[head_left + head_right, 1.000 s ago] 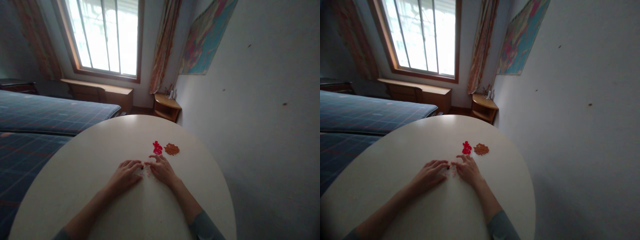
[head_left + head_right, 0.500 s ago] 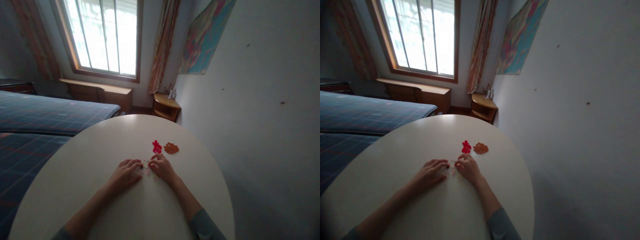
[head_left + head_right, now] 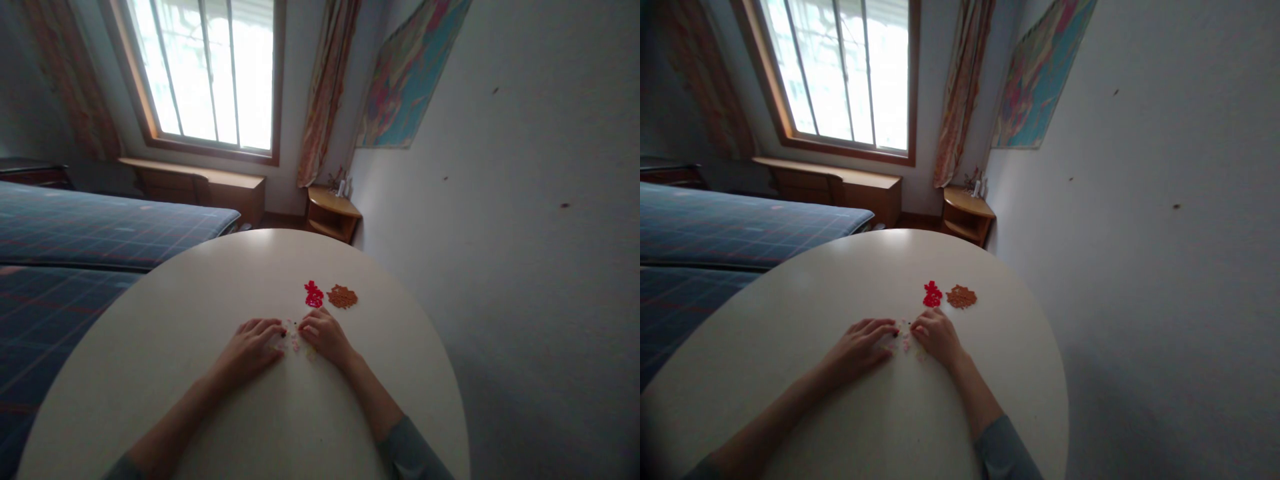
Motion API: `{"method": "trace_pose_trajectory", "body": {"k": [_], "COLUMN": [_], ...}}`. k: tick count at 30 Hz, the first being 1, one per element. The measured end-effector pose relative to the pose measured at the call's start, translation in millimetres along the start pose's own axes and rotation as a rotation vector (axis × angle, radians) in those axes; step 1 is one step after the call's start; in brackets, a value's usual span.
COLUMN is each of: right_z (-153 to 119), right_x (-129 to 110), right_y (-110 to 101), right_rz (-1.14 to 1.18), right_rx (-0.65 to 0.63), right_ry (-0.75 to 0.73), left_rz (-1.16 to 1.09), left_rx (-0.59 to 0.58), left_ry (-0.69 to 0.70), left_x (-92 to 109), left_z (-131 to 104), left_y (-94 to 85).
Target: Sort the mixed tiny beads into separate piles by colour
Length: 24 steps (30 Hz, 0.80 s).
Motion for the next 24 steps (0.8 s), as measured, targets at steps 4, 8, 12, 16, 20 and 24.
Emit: {"method": "trace_pose_trajectory", "body": {"k": [4,8,12,16,20,24], "right_z": [1.1,0.8,1.3,0.3,-0.2,0.2], "right_x": [6.5,21.3,18.5,8.1,4.5,3.0], "right_y": [-6.5,-13.6,-6.6,2.4,1.3,0.9], "right_rz": [0.059,0.118,0.099,0.074,0.065,0.004], "right_rx": [0.048,0.126,0.067,-0.004,0.002,-0.007], "right_ry": [0.07,0.201,0.155,0.025,-0.002,0.02], "left_rz": [-0.001,0.002,0.002,0.003,0.005,0.003], "left_rx": [-0.003,-0.003,0.014,0.008,0.005,-0.001], "left_ry": [0.012,0.005,0.01,0.015,0.013,0.007], "left_x": [-0.1,-2.0,-1.8,-2.4,-2.4,-1.7], "left_z": [-0.3,-0.6,-0.9,-0.9,-0.5,-0.4], "left_y": [1.2,2.9,2.0,2.6,2.4,1.7]}}
Point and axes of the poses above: each hand's wrist, its own z-axis towards the middle knuckle, its own y-axis out of the palm, x = y × z, the point moved 10 cm from there along z, towards the middle knuckle, and after that the axes turned 9 degrees about y, right-handed, at the moved point
